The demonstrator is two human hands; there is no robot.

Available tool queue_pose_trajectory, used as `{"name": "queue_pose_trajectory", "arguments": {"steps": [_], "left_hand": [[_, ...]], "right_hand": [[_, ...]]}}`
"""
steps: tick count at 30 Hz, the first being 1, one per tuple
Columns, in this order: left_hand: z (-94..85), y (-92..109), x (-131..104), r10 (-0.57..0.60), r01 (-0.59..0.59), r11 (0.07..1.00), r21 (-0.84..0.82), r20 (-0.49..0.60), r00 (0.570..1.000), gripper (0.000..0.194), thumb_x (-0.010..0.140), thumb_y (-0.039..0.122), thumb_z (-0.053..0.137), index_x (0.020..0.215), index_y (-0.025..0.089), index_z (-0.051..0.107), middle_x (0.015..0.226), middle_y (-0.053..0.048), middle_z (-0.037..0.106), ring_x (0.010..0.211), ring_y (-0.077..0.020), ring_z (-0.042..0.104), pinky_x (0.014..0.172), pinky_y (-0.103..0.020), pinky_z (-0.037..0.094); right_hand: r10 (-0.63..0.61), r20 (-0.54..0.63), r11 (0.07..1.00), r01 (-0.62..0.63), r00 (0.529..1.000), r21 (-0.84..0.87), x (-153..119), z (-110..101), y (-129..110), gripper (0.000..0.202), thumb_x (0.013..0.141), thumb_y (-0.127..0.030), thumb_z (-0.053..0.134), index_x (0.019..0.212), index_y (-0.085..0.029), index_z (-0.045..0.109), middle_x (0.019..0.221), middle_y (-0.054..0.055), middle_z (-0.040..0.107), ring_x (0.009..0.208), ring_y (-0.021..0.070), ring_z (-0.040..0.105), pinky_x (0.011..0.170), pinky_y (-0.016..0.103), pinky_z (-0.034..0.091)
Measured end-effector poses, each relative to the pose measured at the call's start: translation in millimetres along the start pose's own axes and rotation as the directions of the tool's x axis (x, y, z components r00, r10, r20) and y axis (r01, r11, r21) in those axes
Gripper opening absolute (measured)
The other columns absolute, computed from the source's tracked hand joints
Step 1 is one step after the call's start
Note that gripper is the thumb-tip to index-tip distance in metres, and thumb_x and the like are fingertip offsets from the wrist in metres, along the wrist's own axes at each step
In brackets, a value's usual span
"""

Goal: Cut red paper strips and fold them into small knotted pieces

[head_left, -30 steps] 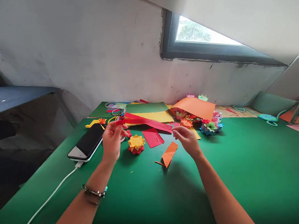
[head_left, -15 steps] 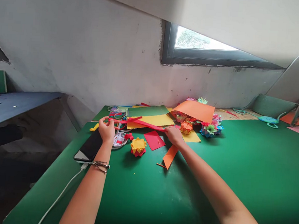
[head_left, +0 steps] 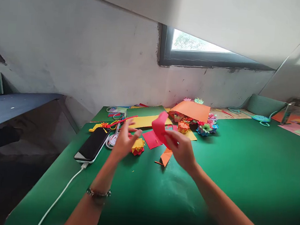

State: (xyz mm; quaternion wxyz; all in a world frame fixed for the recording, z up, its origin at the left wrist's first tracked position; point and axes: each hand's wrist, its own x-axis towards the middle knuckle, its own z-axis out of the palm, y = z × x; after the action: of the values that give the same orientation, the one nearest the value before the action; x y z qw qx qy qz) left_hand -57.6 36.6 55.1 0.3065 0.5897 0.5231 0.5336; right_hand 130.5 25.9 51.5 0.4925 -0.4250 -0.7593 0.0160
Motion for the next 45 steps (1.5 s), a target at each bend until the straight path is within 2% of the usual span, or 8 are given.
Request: {"name": "queue_pose_trajectory", "arguments": {"steps": [7,16,23,26,28,31,35,45], "left_hand": [[30.9,28.2,-48.2,-0.093,0.210,0.932,-0.296,0.366,0.926,0.046,0.073,0.039,0.050,0.113,0.018,0.053,0.112,-0.009,0.058,0.103,-0.0208,0.053,0.085,-0.028,0.042],[-5.1,15.9,-62.1,-0.205,0.427,0.888,-0.173,0.682,0.702,0.059,0.075,0.054,0.046,0.120,0.016,0.048,0.048,0.005,0.045,0.044,-0.0082,0.040,0.046,-0.019,0.033],[-20.9,7.3,-63.7,0.007,0.049,0.998,-0.048,0.782,0.623,0.061,0.071,0.051,0.052,0.122,0.019,0.043,0.120,-0.008,0.051,0.099,-0.0221,0.052,0.079,-0.030,0.045],[-21.8,-1.5,-63.5,0.059,-0.244,0.957,0.159,0.715,0.697,0.041,0.081,0.041,0.043,0.113,0.016,0.049,0.109,-0.009,0.058,0.094,-0.0205,0.054,0.077,-0.030,0.045],[-21.9,-9.2,-63.8,0.228,-0.536,0.778,0.328,0.648,0.726,0.026,0.085,0.028,0.040,0.102,0.016,0.054,0.092,-0.007,0.062,0.082,-0.0173,0.056,0.071,-0.028,0.044],[-23.8,-20.8,-66.7,0.579,-0.822,0.357,0.444,0.586,0.567,0.022,0.086,0.012,0.036,0.088,0.017,0.057,0.074,-0.002,0.062,0.066,-0.0130,0.053,0.063,-0.025,0.041],[-29.8,-33.3,-77.9,0.698,-0.869,0.088,0.487,0.592,0.402,0.024,0.085,0.005,0.036,0.084,0.016,0.058,0.072,-0.001,0.062,0.064,-0.0111,0.053,0.066,-0.025,0.039],[-23.7,-58.8,-101.3,0.358,-0.783,0.427,0.453,0.710,0.606,0.012,0.084,0.020,0.047,0.087,0.017,0.058,0.086,-0.002,0.064,0.080,-0.0150,0.057,0.068,-0.027,0.043]], "right_hand": [[-0.343,0.246,0.847,0.411,0.907,-0.336,-29.8,-6.3,-62.6,0.030,0.087,-0.015,0.035,0.073,-0.013,0.062,0.065,0.006,0.062,0.053,0.0135,0.054,0.046,0.026,0.036],[-0.149,0.376,0.910,0.276,0.914,-0.310,-51.1,-45.0,-37.6,0.058,0.071,-0.046,0.059,0.122,-0.022,0.045,0.120,0.012,0.050,0.111,0.0277,0.045,0.095,0.049,0.031],[0.145,0.534,0.985,-0.072,0.833,-0.155,-69.6,-37.4,-3.0,0.045,0.076,-0.020,0.054,0.119,-0.022,0.041,0.103,0.007,0.062,0.087,0.0191,0.059,0.084,0.040,0.042],[0.102,0.560,0.995,-0.077,0.823,-0.067,-67.8,-37.2,0.6,0.035,0.075,-0.025,0.057,0.109,-0.021,0.048,0.100,0.007,0.062,0.080,0.0167,0.059,0.066,0.027,0.046],[0.015,0.496,0.997,0.026,0.868,-0.077,-65.8,-37.4,-1.0,0.033,0.075,-0.030,0.058,0.105,-0.018,0.050,0.094,0.007,0.062,0.076,0.0158,0.057,0.062,0.025,0.045],[-0.213,0.330,0.930,0.294,0.920,-0.221,-64.8,-36.2,-4.6,0.018,0.083,-0.028,0.049,0.096,-0.017,0.055,0.076,0.005,0.060,0.067,0.0148,0.052,0.060,0.025,0.040],[-0.514,0.310,0.748,0.595,0.800,-0.295,-75.0,-27.9,-5.1,0.024,0.087,-0.010,0.037,0.078,-0.016,0.058,0.058,0.000,0.055,0.055,0.0122,0.043,0.059,0.025,0.034],[-0.335,0.531,0.872,0.469,0.778,-0.137,-105.7,-8.4,7.8,0.036,0.091,-0.021,0.031,0.069,-0.017,0.059,0.068,0.002,0.061,0.061,0.0117,0.052,0.059,0.024,0.036]]}}
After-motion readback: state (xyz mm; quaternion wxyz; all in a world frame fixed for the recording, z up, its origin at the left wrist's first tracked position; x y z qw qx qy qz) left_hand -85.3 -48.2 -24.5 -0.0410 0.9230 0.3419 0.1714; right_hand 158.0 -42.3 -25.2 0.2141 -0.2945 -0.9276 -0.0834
